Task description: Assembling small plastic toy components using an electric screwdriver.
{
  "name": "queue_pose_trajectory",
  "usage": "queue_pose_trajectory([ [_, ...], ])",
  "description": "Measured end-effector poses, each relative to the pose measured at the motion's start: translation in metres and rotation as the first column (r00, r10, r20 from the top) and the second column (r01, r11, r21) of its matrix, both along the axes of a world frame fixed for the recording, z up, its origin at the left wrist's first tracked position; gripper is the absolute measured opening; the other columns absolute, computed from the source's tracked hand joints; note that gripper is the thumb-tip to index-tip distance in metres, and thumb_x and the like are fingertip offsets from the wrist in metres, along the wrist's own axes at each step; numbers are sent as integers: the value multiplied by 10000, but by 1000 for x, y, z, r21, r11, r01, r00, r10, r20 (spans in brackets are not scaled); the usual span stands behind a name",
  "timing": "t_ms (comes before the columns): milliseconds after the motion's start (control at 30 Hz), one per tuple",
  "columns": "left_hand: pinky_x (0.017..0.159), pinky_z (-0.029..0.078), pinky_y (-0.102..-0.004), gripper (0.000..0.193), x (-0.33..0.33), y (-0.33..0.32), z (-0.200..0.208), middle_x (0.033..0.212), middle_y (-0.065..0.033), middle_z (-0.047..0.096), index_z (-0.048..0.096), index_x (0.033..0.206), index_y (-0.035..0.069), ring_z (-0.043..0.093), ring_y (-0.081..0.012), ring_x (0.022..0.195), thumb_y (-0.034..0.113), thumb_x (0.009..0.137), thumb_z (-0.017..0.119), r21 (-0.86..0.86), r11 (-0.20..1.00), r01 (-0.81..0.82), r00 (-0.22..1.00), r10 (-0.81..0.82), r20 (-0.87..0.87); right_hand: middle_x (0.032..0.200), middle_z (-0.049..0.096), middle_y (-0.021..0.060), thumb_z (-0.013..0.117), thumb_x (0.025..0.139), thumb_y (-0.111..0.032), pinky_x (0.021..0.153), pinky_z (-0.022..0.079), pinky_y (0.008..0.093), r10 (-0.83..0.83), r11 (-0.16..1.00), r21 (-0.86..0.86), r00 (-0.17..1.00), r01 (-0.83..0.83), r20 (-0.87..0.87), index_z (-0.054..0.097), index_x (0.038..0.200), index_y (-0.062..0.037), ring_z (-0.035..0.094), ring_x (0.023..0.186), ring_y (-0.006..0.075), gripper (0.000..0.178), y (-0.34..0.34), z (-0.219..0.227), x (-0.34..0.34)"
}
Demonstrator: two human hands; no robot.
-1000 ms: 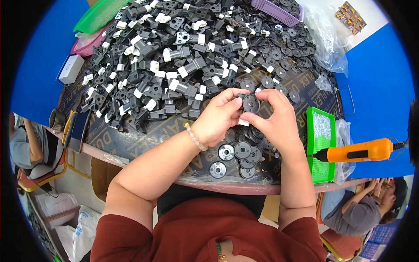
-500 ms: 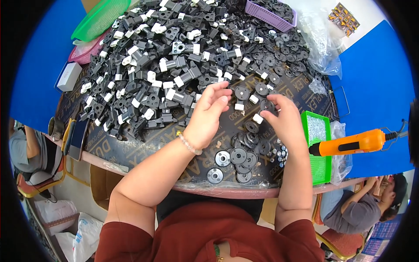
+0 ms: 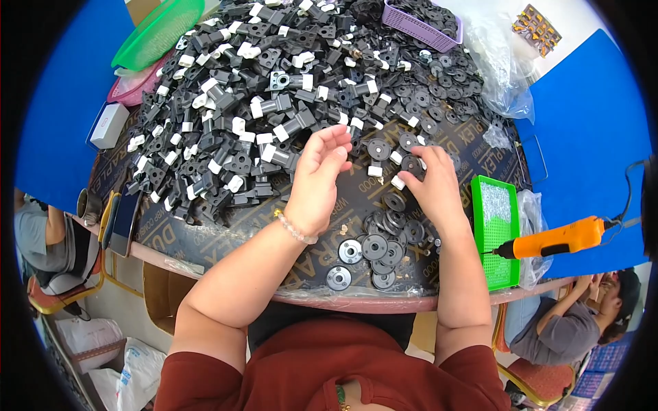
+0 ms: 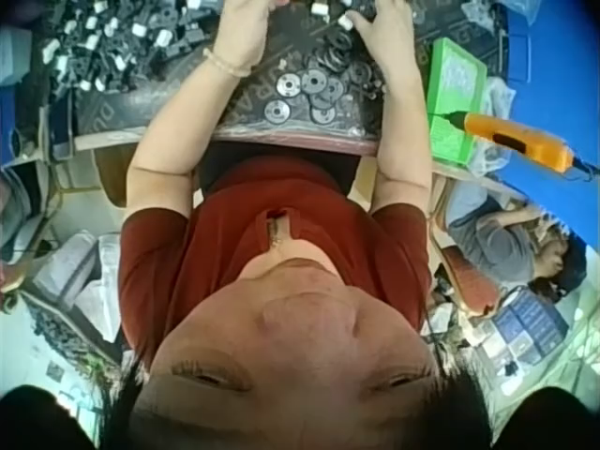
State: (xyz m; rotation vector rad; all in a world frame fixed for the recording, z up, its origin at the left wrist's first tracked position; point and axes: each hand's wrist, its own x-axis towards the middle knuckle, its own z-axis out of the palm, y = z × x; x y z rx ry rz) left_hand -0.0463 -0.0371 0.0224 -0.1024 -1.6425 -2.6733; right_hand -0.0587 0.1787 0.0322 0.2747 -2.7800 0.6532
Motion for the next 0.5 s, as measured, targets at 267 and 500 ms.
queue_pose_trajectory([
  [267, 909, 433, -295, 315, -5, -6, 2, 1241, -67, 560, 509, 1274, 46, 530, -153, 1127, 82, 961, 494, 72, 990, -120, 992, 122, -21, 1135, 598, 47, 817, 640, -157, 1013, 362, 449, 326, 916, 310, 923, -255, -204, 650, 1100, -98, 504, 1133, 281, 493, -39, 1, -12],
  [500, 897, 437, -287, 305, -7, -4, 2, 1230, -56, 565, 523, 1256, 47, 535, -144, 1117, 83, 953, 508, 109, 987, -115, 993, 118, -20, 1123, 611, 52, 803, 683, -210, 1037, 336, 457, 227, 917, 369, 960, -154, -164, 661, 1105, -89, 491, 1159, 278, 462, -38, -1, -41],
])
